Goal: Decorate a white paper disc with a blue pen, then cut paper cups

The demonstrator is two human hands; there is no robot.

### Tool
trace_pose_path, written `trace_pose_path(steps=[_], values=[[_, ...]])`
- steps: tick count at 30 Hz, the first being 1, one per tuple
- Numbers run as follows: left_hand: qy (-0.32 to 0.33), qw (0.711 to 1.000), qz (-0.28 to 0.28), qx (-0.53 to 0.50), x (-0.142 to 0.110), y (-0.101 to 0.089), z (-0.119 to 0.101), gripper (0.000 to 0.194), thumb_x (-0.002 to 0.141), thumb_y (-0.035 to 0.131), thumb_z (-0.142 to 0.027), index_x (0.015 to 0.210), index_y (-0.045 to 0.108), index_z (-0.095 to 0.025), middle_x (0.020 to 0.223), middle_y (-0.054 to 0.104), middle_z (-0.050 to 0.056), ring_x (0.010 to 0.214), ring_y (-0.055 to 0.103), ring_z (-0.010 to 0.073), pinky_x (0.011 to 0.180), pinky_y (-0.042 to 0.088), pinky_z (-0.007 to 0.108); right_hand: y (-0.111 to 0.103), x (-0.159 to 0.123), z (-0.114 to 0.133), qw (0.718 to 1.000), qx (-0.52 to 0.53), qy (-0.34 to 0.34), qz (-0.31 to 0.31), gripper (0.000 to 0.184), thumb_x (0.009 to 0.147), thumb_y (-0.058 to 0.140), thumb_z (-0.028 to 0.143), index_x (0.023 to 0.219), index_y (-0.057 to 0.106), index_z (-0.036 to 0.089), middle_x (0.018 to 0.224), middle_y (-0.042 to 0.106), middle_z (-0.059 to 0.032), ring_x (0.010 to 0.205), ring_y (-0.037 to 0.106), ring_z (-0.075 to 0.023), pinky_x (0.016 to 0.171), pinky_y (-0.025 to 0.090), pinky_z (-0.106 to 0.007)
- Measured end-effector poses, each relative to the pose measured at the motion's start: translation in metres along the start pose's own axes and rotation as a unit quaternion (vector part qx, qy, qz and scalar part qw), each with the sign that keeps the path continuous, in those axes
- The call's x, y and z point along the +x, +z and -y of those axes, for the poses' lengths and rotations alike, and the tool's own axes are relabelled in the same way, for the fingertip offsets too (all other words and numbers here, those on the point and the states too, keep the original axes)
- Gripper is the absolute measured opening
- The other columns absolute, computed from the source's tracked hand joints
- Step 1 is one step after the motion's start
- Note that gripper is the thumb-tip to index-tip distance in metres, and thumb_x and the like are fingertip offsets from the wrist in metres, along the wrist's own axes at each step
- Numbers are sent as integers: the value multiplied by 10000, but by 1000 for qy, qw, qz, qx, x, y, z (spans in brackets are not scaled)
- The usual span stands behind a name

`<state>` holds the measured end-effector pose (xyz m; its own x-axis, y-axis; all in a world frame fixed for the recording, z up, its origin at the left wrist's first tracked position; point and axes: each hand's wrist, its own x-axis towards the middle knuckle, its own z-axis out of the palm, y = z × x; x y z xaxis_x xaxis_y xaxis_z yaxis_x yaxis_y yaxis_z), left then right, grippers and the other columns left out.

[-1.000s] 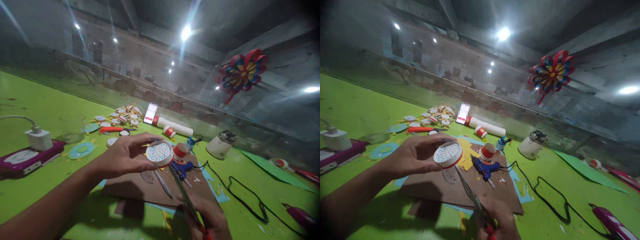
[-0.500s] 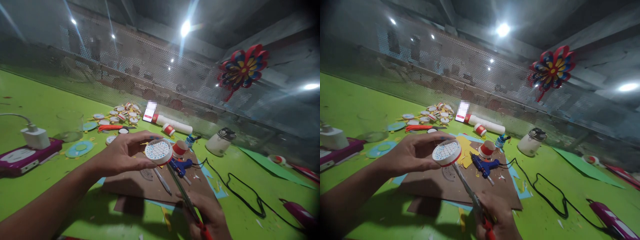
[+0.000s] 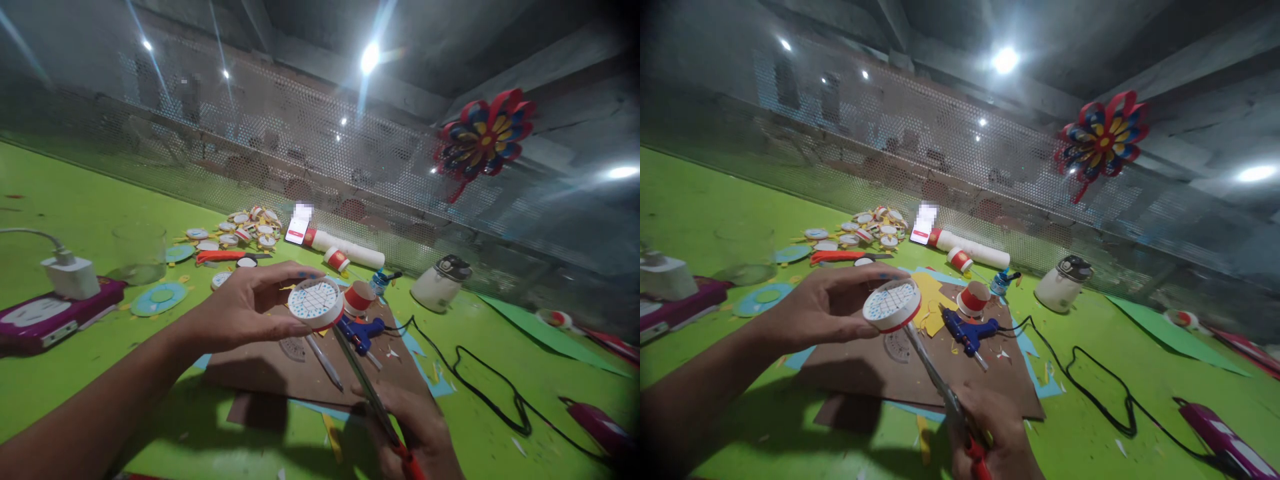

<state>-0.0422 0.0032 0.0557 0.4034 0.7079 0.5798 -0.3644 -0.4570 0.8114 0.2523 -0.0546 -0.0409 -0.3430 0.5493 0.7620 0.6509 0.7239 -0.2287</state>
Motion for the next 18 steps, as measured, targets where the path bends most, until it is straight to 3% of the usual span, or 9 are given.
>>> trace_pose_path(steps=[8,18], values=[[-9,1000,3,-11,-1,1,-2,532,669,779,-3,1149,698,-218,1094,726,13,1050,667,137,929,510,179,0,10,9,1000,17,-18,6,309,749,576,89,998,670,247,869,794,-31,777,762,-195,710,593,-248],[-14,1000,3,-20,0,2,-1,507,674,777,-12,1145,693,-180,1093,721,47,1054,671,181,918,546,252,-1,11,7,1000,18,-13,13,358,724,616,51,1017,684,244,899,800,-21,786,768,-189,745,600,-241]])
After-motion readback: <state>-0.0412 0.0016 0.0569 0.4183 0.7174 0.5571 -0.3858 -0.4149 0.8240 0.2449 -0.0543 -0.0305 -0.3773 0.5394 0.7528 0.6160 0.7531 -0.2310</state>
